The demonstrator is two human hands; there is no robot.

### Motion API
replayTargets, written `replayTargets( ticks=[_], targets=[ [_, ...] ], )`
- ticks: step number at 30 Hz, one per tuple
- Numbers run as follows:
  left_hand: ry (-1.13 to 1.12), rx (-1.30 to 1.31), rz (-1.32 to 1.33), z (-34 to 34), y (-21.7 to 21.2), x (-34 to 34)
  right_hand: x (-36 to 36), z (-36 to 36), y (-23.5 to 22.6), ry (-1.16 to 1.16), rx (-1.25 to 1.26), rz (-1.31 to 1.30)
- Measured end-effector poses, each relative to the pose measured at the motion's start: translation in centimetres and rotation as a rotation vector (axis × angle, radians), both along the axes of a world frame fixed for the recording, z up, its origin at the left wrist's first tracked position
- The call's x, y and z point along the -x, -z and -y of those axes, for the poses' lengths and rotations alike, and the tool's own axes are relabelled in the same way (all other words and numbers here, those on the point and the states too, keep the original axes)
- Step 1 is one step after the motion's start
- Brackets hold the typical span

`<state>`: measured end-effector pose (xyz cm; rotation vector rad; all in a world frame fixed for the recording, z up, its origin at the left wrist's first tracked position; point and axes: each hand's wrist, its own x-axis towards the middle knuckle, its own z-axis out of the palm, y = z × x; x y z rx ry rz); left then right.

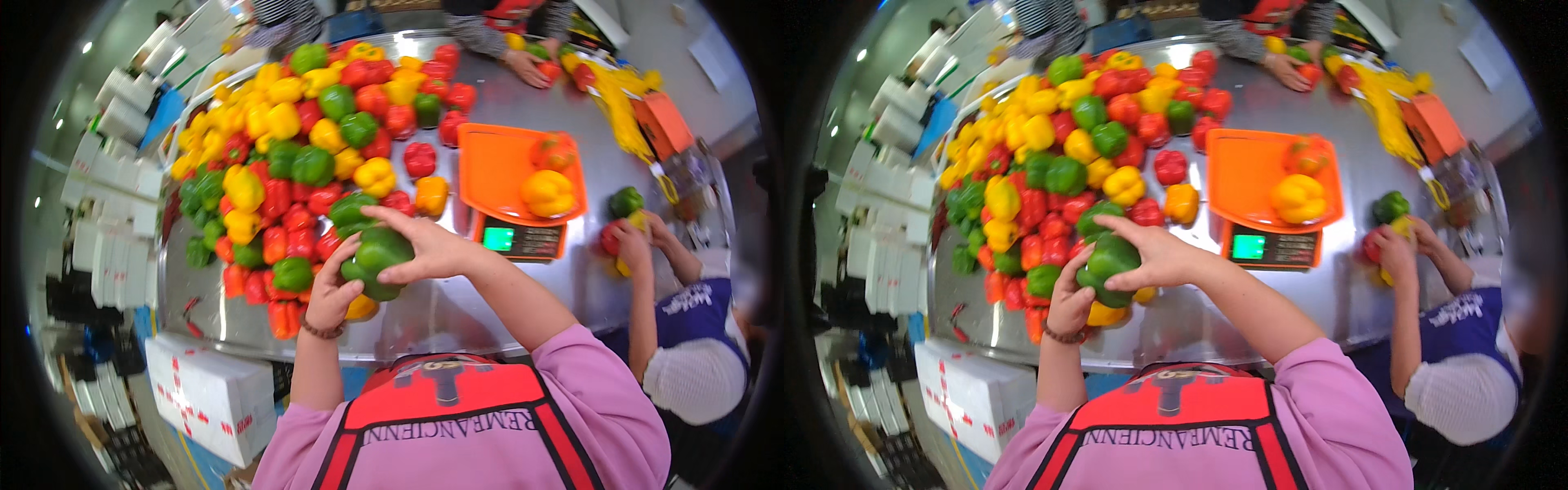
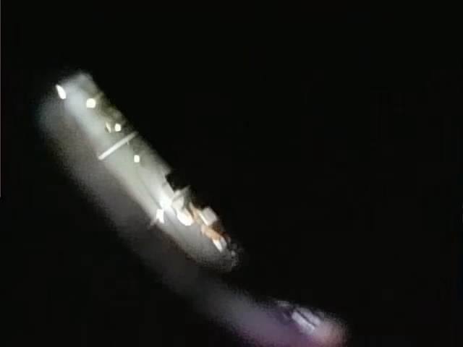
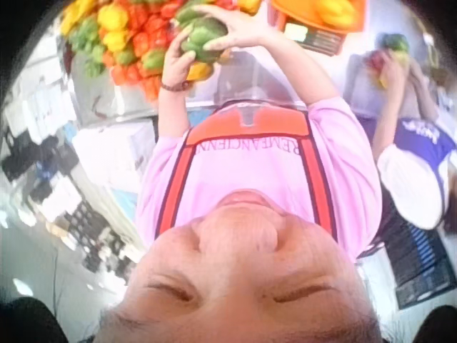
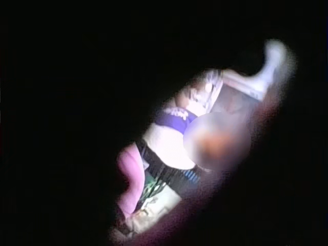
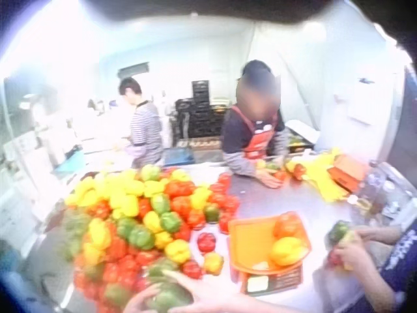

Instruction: The person picks red, green, and yellow bell peppers from a large pile on a metal table and places them onto a digital scale. The person repeatedly weighs small groups of peppers and then removes them from the scale, continuing to sort through the pile.

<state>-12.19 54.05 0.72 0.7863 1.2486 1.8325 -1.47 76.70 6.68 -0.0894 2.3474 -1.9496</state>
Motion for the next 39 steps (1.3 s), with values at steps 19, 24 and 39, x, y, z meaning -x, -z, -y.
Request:
replayTargets(
  ticks=[19,24,39],
  targets=[
    [-0.218,0.218,0.039,-3.0,3.2,-6.1,-8.8,-9.2,4.9,1.075,-1.191,-0.139],
    [-0.155,0.421,-0.415,-1.0,4.7,-6.0,-13.3,0.1,9.2,0.52,-0.68,-0.11],
    [-0.107,0.536,-0.653,-1.5,5.0,-7.5,-19.7,0.1,12.0,0.489,-0.581,0.183]
  ],
)
